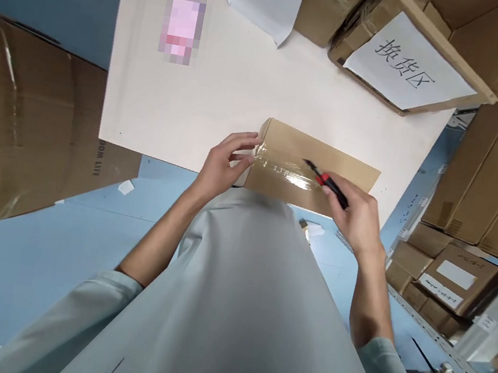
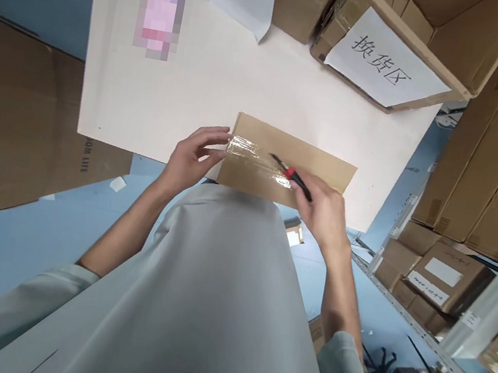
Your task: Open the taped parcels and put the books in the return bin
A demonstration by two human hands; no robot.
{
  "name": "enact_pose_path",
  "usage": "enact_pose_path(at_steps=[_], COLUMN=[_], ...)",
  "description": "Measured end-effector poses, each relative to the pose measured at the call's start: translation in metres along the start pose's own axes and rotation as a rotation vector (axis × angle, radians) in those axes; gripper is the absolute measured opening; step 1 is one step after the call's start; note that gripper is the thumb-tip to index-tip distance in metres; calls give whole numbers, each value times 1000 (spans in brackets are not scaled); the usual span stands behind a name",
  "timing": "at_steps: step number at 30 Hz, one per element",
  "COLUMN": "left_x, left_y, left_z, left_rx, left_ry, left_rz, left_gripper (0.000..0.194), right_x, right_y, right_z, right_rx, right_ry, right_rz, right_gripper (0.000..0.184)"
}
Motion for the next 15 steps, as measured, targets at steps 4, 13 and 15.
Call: enact_pose_path(at_steps=[4,13,15], left_x=[-4,0,1], left_y=[-5,-9,-9], left_z=[-1,-6,-7], left_rx=[9,51,59], left_ry=[36,83,71], left_rz=[-35,50,50], left_gripper=[33,28,29], right_x=[38,77,79], right_y=[22,31,33], right_z=[-22,-50,-53], right_rx=[206,395,408], right_ry=[-103,-113,-104], right_rz=[226,545,577], right_gripper=[51,51,51])
Point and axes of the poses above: each hand's wrist, its own z-axis away from the middle knuckle, its own y-axis out of the palm, x = y × z, the point moved 5 cm from there along -z, towards the middle knuckle, and after that the axes turned 1 degree about -y, right-handed, at the moved point
